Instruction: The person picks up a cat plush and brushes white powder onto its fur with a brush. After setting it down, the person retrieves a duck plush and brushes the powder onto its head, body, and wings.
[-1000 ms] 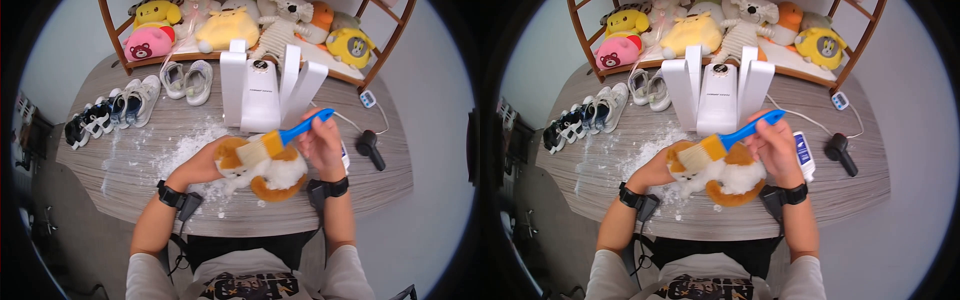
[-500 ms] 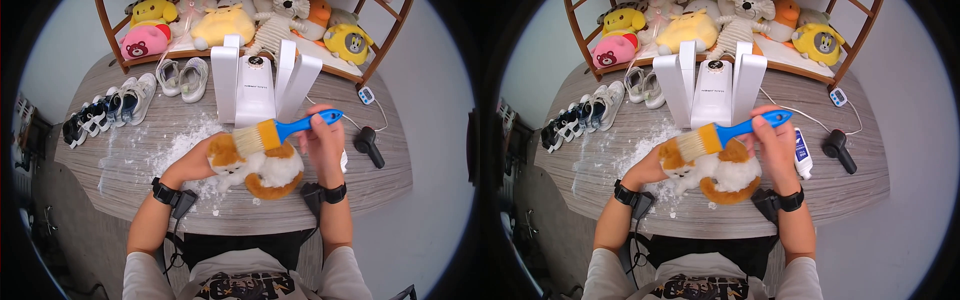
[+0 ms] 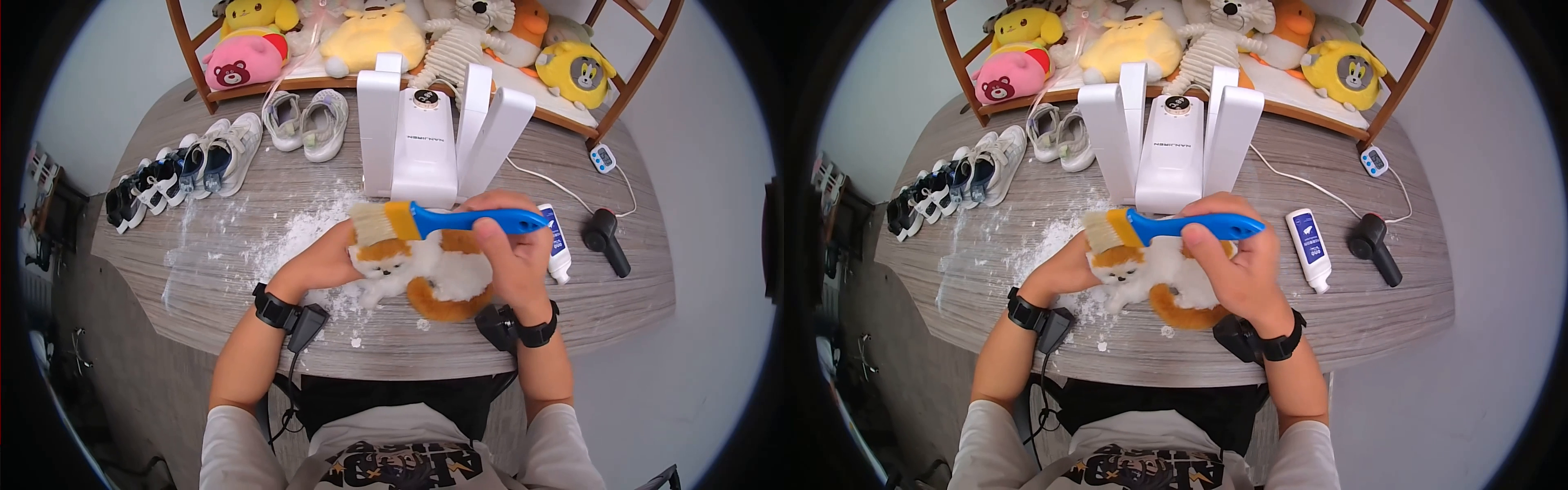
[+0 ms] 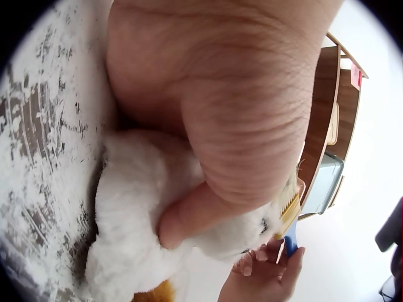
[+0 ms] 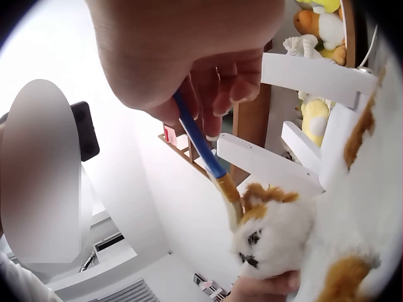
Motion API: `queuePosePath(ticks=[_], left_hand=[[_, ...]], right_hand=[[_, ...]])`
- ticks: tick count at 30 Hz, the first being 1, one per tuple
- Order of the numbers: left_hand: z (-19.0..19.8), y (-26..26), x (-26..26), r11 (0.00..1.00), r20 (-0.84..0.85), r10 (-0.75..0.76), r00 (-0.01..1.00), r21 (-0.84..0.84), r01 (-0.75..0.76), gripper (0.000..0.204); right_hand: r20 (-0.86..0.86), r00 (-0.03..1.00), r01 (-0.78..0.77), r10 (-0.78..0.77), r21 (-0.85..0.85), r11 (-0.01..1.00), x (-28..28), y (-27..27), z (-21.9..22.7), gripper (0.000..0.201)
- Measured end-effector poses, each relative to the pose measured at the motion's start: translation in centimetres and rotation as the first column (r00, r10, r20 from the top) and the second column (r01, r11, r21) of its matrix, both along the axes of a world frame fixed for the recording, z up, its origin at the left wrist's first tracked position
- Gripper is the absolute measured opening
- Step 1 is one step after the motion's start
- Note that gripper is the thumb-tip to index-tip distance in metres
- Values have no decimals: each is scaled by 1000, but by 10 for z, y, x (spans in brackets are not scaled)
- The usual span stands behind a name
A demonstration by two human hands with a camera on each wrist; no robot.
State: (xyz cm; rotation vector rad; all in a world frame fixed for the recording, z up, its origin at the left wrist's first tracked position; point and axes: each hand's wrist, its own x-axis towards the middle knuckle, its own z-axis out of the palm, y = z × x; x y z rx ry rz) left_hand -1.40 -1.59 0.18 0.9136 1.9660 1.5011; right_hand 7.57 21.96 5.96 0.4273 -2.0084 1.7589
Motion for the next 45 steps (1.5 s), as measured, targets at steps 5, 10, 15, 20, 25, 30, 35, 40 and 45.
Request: queuePosePath(ticks=[5, 10, 15, 20, 25, 30, 35, 40, 45], left_hand=[[0, -1, 0, 1000, 33, -15, 999, 4, 14, 65], [-8, -2, -1, 999, 63, 24, 998, 34, -27, 64], [-6, -1, -3, 1000, -30, -15, 999, 21, 15, 64], [-7, -2, -3, 1000, -4, -6, 1000, 26, 6, 62], [-3, 0, -3, 1000, -12, -6, 1000, -7, 6, 61], [-6, 0, -4, 1000, -88, -19, 996, 6, 19, 60], [-5, 0, -2, 999, 5, 2, 1000, 40, -2, 60], [-4, 2, -2, 1000, -10, 3, 1000, 5, -3, 61], [-5, 0, -2, 998, 21, -7, 1000, 59, 6, 61]], right_hand=[[34, 984, -170, 174, -91, 981, 3, 6, 3, 15], [64, 995, -61, 70, -139, 988, 6, 12, 3, 15], [78, 992, -104, 97, 89, 991, 12, 17, 9, 17], [55, 990, -113, 132, -275, 955, 11, 31, 7, 17], [-42, 985, -148, 165, 272, 951, 9, 23, 10, 17], [39, 981, -191, 188, 88, 978, 9, 31, 17, 17], [99, 990, -83, 103, -188, 979, 15, 27, 16, 19], [49, 963, -268, 264, 242, 932, 9, 28, 14, 18], [93, 981, -177, 173, 41, 983, 9, 30, 9, 18]])
